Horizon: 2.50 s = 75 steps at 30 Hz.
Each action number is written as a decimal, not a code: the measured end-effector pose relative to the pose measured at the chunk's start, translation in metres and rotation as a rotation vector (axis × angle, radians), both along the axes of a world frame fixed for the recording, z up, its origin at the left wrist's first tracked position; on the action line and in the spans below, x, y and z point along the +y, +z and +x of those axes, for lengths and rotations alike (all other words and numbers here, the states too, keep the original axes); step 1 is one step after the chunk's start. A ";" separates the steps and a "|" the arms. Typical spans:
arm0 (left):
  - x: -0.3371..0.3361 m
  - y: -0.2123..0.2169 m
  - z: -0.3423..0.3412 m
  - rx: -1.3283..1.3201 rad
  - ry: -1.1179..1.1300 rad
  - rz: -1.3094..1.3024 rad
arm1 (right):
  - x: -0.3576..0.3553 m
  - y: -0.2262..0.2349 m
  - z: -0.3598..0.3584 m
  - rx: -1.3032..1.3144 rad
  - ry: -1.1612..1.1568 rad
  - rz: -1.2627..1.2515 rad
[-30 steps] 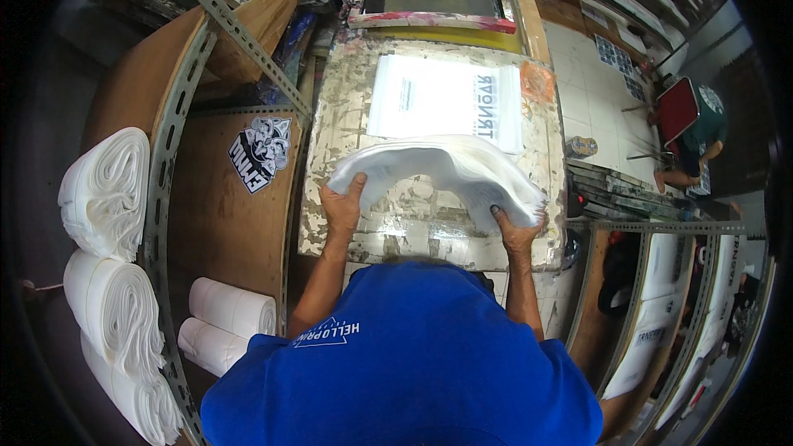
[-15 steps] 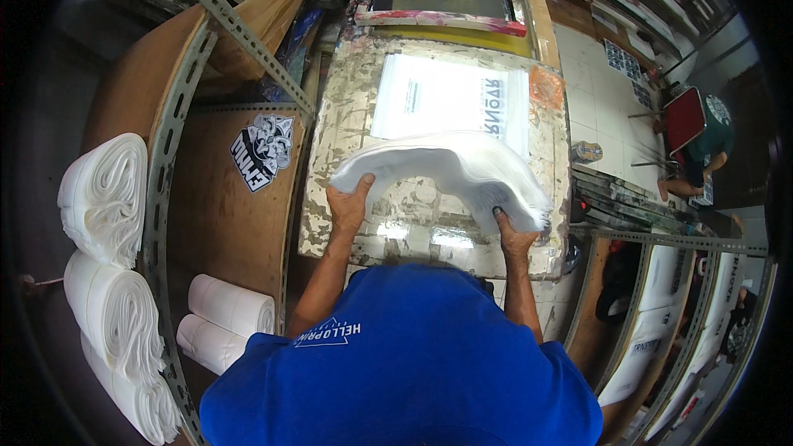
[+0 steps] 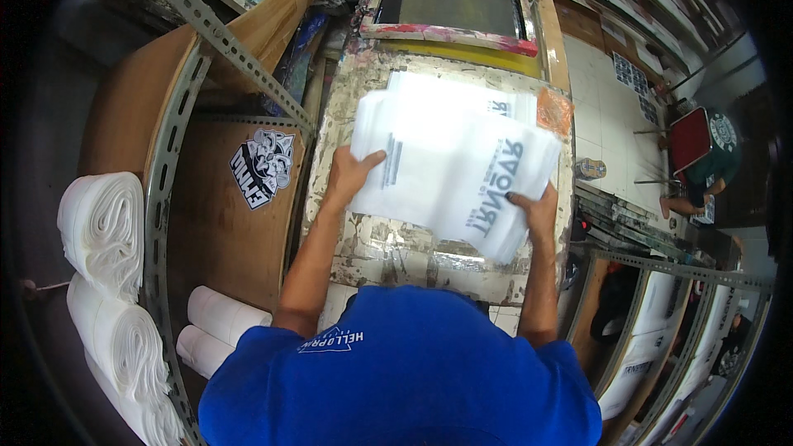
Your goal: The person organizes and stacks plastic bags by gathering them from a shelf, aligning them on a work table, and then grouping them into stacks.
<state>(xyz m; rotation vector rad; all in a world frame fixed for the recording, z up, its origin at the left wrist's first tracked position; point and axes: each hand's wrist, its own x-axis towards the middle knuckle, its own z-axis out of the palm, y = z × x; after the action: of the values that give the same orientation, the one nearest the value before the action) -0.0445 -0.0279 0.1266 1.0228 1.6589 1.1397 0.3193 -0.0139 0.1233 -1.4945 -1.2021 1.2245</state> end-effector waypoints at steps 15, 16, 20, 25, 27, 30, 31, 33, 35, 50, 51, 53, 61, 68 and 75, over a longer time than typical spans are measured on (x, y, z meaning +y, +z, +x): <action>0.201 -0.084 -0.008 0.113 -0.065 -0.284 | 0.220 -0.049 0.009 -0.145 0.212 -0.268; 0.203 -0.094 -0.009 0.162 -0.059 -0.301 | 0.221 -0.052 0.008 -0.178 0.194 -0.271; 0.203 -0.134 -0.017 -0.033 -0.047 -0.188 | 0.221 -0.057 0.000 -0.256 0.151 -0.251; 0.211 -0.111 -0.006 -0.035 -0.055 -0.181 | 0.231 -0.055 0.005 -0.187 0.114 -0.201; 0.215 -0.119 -0.012 0.008 -0.069 -0.154 | 0.234 -0.063 0.007 -0.173 0.110 -0.189; 0.214 -0.142 -0.019 0.158 -0.056 -0.181 | 0.233 -0.076 0.006 -0.208 0.190 -0.117; 0.212 -0.149 -0.021 0.222 -0.045 -0.202 | 0.232 -0.077 0.004 -0.226 0.198 -0.128; 0.212 -0.131 -0.011 0.344 -0.091 -0.238 | 0.226 -0.076 0.007 -0.267 0.176 -0.163; 0.209 -0.119 -0.006 0.566 -0.106 -0.236 | 0.230 -0.084 0.009 -0.283 0.174 -0.154; 0.178 -0.106 0.004 0.892 -0.458 0.020 | 0.207 -0.041 -0.042 -1.014 -0.021 0.234; 0.175 -0.107 0.005 0.866 -0.453 0.015 | 0.200 -0.029 -0.067 -1.119 -0.076 0.339; 0.176 -0.108 0.010 0.862 -0.446 0.004 | 0.193 -0.051 -0.104 -0.720 -0.056 0.595; 0.176 -0.111 0.017 0.804 -0.472 -0.012 | 0.186 -0.165 -0.149 0.795 -0.016 0.130; 0.182 -0.137 0.022 0.794 -0.426 0.036 | 0.154 -0.112 -0.058 -0.088 0.044 0.348; 0.196 -0.141 0.049 1.017 -0.538 -0.027 | -0.064 -0.005 0.045 -0.078 0.448 0.165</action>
<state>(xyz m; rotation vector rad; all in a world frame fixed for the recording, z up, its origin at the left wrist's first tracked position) 0.0050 0.1680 -0.0147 2.0741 1.8982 0.1962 0.3644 -0.0774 0.1185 -1.1960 -1.7113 1.3219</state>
